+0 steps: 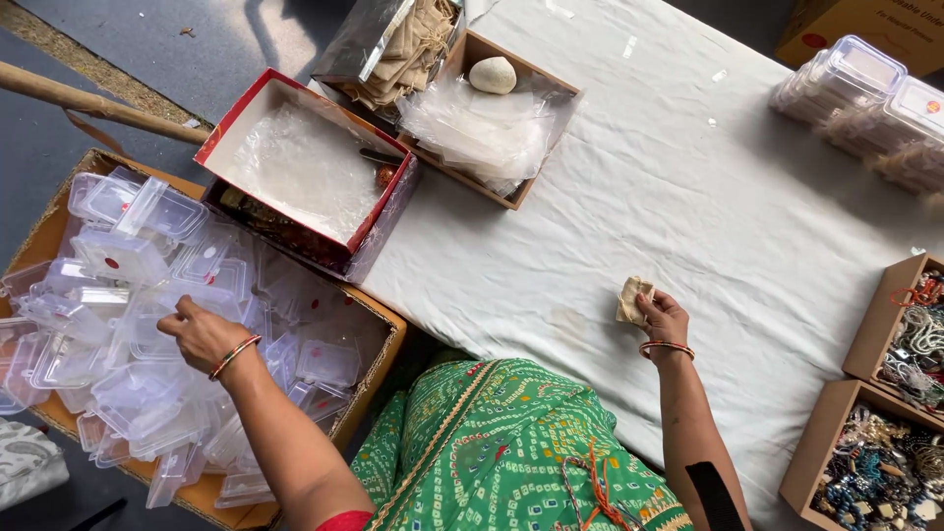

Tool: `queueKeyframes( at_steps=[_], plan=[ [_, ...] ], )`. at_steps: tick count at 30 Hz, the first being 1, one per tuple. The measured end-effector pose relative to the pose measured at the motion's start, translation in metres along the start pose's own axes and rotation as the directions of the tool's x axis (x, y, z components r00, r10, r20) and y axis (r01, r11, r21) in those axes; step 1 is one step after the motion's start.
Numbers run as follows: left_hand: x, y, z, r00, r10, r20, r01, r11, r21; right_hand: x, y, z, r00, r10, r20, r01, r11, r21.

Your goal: The person places a necklace into a small plastic bag, then into a cloth pouch, and finally into a plastic container. They repeat this process with a second necklace.

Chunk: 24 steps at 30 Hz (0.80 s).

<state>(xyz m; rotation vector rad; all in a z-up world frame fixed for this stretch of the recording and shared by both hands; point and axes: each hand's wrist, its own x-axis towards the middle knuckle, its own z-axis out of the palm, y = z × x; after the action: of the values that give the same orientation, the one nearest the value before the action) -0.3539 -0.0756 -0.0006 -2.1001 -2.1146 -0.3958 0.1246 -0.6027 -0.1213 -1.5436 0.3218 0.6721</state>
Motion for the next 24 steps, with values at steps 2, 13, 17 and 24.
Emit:
queueKeyframes(
  at_steps=[2, 13, 17, 24],
  plan=[
    [-0.005, 0.022, -0.052, 0.995, 0.086, -0.052, -0.087, 0.996, -0.024, -0.004, -0.004, -0.003, 1.000, -0.001, -0.002, 0.001, 1.000, 0.016],
    [-0.137, 0.276, -0.199, 0.644, 0.765, -0.006, -0.279, 0.227, -0.933, -0.021, -0.005, -0.043, 0.992, 0.121, 0.043, -0.127, 0.974, 0.185],
    [-0.267, 0.359, -0.098, 0.080, 0.952, -0.295, -0.433, -0.234, -0.871, -0.039, -0.009, -0.064, 0.993, -0.005, -0.115, 0.036, 0.962, 0.271],
    [-0.417, 0.382, 0.042, -0.287, 0.900, -0.329, -0.587, -0.437, -0.682, -0.067, 0.011, -0.118, 0.724, -0.569, -0.390, 0.580, 0.808, -0.103]
  ],
)
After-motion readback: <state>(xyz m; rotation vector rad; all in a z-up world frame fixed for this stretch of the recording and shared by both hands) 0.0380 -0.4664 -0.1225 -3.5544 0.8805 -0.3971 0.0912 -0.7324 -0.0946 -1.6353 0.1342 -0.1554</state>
